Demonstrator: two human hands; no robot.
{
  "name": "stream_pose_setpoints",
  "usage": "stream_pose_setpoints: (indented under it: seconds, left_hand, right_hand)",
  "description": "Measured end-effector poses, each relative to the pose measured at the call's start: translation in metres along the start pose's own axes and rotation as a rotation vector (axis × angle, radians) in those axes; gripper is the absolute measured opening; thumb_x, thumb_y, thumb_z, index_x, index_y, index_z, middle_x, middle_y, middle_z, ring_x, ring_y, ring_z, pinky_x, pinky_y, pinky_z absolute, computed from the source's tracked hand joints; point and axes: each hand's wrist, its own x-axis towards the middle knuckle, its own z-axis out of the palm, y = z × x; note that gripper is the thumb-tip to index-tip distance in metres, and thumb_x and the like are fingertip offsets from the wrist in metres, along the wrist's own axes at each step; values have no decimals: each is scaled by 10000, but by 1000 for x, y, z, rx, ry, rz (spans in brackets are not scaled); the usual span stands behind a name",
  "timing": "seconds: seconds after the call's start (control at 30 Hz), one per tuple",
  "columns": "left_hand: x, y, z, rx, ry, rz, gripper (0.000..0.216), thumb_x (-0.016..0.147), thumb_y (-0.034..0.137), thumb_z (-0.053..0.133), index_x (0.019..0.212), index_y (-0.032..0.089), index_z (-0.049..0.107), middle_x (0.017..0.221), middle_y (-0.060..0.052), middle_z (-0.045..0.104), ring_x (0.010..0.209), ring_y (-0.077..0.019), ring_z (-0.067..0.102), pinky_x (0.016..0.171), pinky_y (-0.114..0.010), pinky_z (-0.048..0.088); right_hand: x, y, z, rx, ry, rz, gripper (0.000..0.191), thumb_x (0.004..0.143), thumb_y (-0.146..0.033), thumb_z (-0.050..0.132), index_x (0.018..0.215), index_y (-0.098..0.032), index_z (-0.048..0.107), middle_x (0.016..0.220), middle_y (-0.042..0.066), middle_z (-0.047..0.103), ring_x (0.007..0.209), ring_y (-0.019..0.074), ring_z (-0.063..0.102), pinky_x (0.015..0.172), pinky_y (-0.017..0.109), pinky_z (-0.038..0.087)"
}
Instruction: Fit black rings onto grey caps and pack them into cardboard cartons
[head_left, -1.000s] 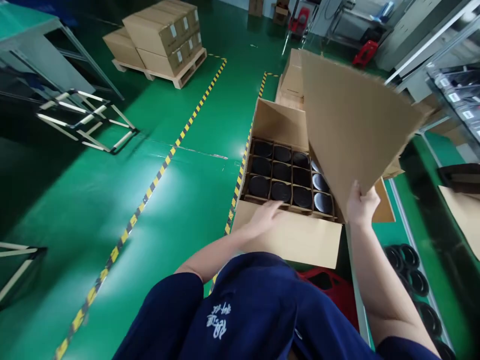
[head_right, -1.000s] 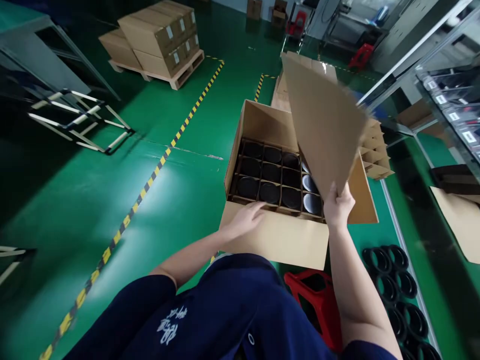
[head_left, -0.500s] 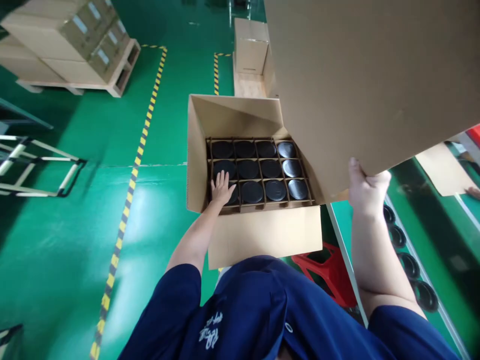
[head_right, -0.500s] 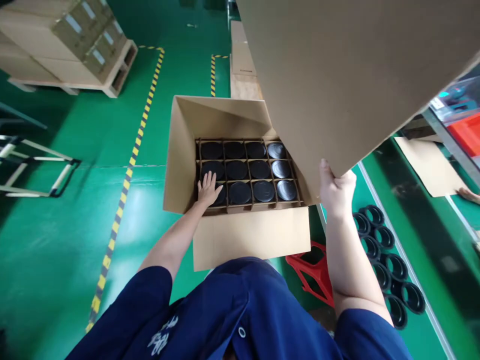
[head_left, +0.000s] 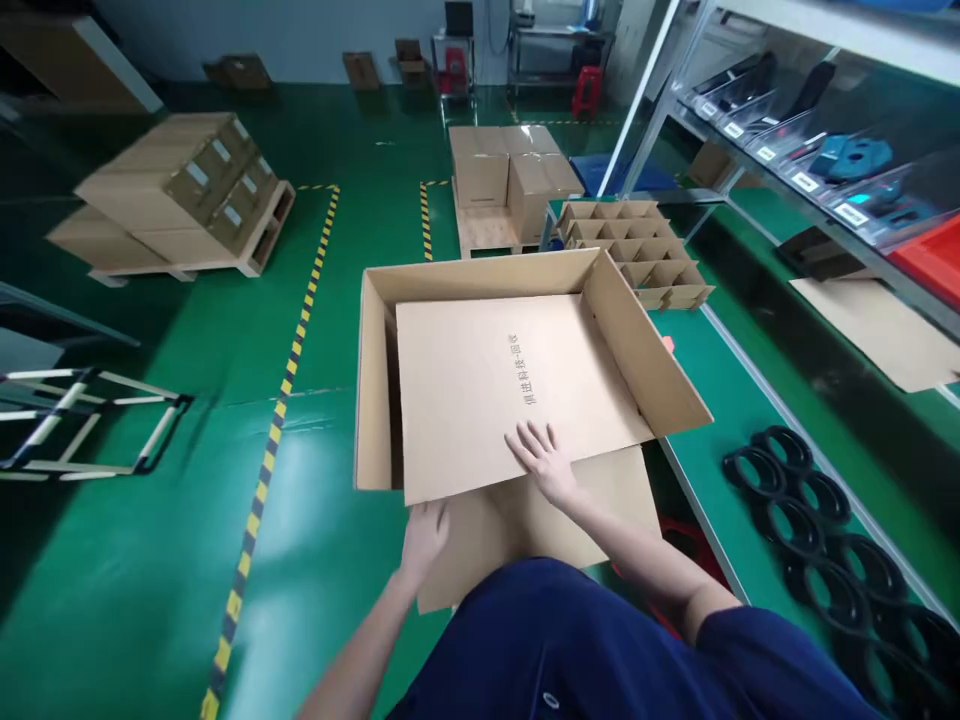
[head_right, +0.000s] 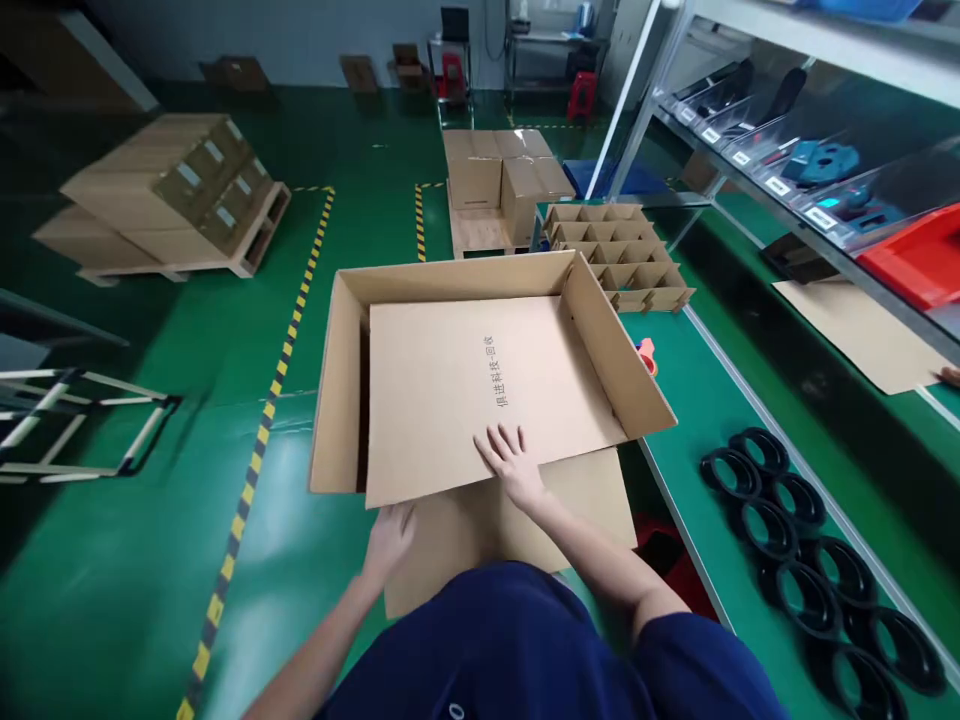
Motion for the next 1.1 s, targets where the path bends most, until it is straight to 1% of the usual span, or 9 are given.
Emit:
stream_pose_setpoints:
  seconds: [0.17,0.3,0.4,0.53,0.6,0.67,0.8,0.93,1.1]
  left_hand:
    - [-87,-46,22,-214,118,-121,382,889,514,422,1088,424,735,1320,24,701,1362,-343,576,1181,-518,488]
    - [-98,-75,5,-221,274,-273,334,803,543,501,953,366,742,1236,-31,738,1272,-387,639,1126,-563,518]
    - [-76,-85,-31,-186,389,-355,368,808,507,507,982,270,728,1247,-119,731,1236,-388,660,1115,-561,507]
    - [-19,-84,-85,-240,525,-512,429,823,498,545,1083,207,723,1200,-136,744,1197,-379,672,1093,-568,503]
    - [16,-76,-108,-405,638,-528,483,830,530,568,1135,184,713,1214,-130,740,1215,-354,663,1099,-529,506]
    - [50,-64,-125,-659,705,-474,560,857,563,570,1249,174,665,1354,-130,683,1288,-311,628,1092,-446,523]
    - [95,-32,-144,-991,517,-419,604,968,678,424,1430,307,542,1546,3,552,1372,-249,567,1012,-341,568]
    - [105,-6,-145,-1154,258,-567,584,958,792,331,1241,401,660,1110,148,779,1255,-227,649,936,-327,582]
    - [99,3,-138,-1230,343,-734,511,996,717,320,1186,398,671,852,159,781,1158,-212,703,874,-335,601]
  right_hand:
    - [27,12,52,0,-202,-40,681,991,-157,387,1655,-263,279,1704,115,243,1585,350,198,1263,657,110]
    - [38,5,64,33,-283,-100,707,976,-157,387,1663,-260,253,1713,120,212,1591,350,172,1253,659,138]
    - [44,5,60,74,-303,-127,684,1002,-238,412,1663,-294,243,1723,100,188,1602,330,131,1252,667,98]
    - [49,17,47,158,-385,-119,857,967,-638,505,1674,-282,175,1735,143,45,1609,358,24,1232,692,-2]
    - [51,28,41,190,-390,-72,934,939,-764,448,1675,-256,177,1730,170,1,1607,367,-23,1234,679,-17]
    - [51,43,37,188,-365,-29,874,975,-748,380,1673,-260,187,1733,157,-6,1608,353,-43,1245,651,-17]
    - [49,72,41,138,-305,80,776,1020,-676,348,1671,-295,169,1738,132,2,1612,336,-10,1256,624,-16]
    - [44,72,56,167,-202,233,802,1013,-714,288,1675,-288,133,1730,176,-24,1607,363,-20,1234,665,-34]
    - [33,51,69,160,-183,445,798,1027,-673,276,1682,-260,82,1724,203,-42,1595,417,-40,1187,735,-77]
